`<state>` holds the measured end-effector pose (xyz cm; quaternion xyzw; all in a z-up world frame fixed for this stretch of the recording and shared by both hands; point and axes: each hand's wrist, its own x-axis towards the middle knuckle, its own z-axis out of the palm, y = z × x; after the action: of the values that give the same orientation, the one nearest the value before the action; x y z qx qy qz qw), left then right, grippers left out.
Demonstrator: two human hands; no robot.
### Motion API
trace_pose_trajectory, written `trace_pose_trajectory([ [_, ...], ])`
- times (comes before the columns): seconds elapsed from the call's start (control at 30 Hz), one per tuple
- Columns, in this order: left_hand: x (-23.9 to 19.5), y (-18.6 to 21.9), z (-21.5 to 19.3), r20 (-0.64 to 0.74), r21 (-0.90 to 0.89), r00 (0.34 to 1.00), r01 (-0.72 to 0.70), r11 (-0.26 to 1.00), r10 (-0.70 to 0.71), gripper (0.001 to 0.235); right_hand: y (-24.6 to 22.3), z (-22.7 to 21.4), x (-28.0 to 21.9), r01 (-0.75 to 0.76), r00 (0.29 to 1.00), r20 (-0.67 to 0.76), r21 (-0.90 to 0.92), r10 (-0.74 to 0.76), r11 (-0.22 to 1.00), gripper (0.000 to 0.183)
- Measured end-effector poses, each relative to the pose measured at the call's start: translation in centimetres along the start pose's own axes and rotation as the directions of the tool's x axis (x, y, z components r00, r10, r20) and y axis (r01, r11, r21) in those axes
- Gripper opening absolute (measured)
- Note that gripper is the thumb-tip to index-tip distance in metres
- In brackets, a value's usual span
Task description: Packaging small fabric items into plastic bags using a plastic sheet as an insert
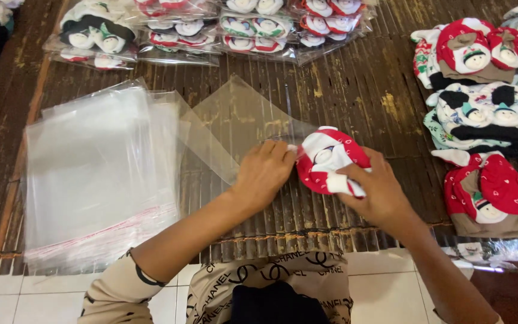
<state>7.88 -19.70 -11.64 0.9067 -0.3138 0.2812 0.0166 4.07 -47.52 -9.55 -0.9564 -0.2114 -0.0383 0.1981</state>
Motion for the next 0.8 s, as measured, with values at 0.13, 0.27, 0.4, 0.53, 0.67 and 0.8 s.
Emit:
trace_pose_trajectory([
  [0.13, -1.6, -0.3, -0.2, 0.225, -0.173, 0.962, 0.197, 0.965, -0.156, 0.018, 3.7, 0.4, 0.8, 0.005, 1.0, 0.005, 0.2, -0.006, 0.98, 0.038],
  [0.27, -1.6, -0.7, -1.6, 0.73, -0.362, 0.665, 0.574, 0.735, -0.16, 0.022, 4.6, -0.9, 0.9, -0.171, 0.985, 0.09, 0.334, 0.149, 0.927, 0.045],
  [0.4, -2.0, -1.7, -1.9, 0.652, -0.434, 0.709, 0.639, 0.636, -0.268, 0.017, 4.9, -2.9, 0.6, -0.193, 0.981, 0.086, 0.465, 0.173, 0.864, 0.05],
  [0.53, -1.0, -1.4, -3.7, 0.559, -0.351, 0.754, 0.592, 0.725, -0.345, 0.006, 4.1, -5.2, -0.2, -0.149, 0.98, -0.045, 0.463, 0.191, 0.874, 0.043],
  [0.67, -0.6, -1.5, -2.5, 0.577, -0.332, 0.72, 0.639, 0.694, -0.386, 0.014, 2.8, -7.1, -0.7, -0.079, 0.976, -0.131, 0.523, 0.172, 0.849, 0.046],
  [0.8, -0.4, -2.4, -0.7, 0.693, -0.473, 0.646, 0.743, 0.474, -0.321, 0.034, 2.4, -5.6, -0.2, 0.014, 0.996, -0.068, 0.739, 0.054, 0.673, 0.043],
])
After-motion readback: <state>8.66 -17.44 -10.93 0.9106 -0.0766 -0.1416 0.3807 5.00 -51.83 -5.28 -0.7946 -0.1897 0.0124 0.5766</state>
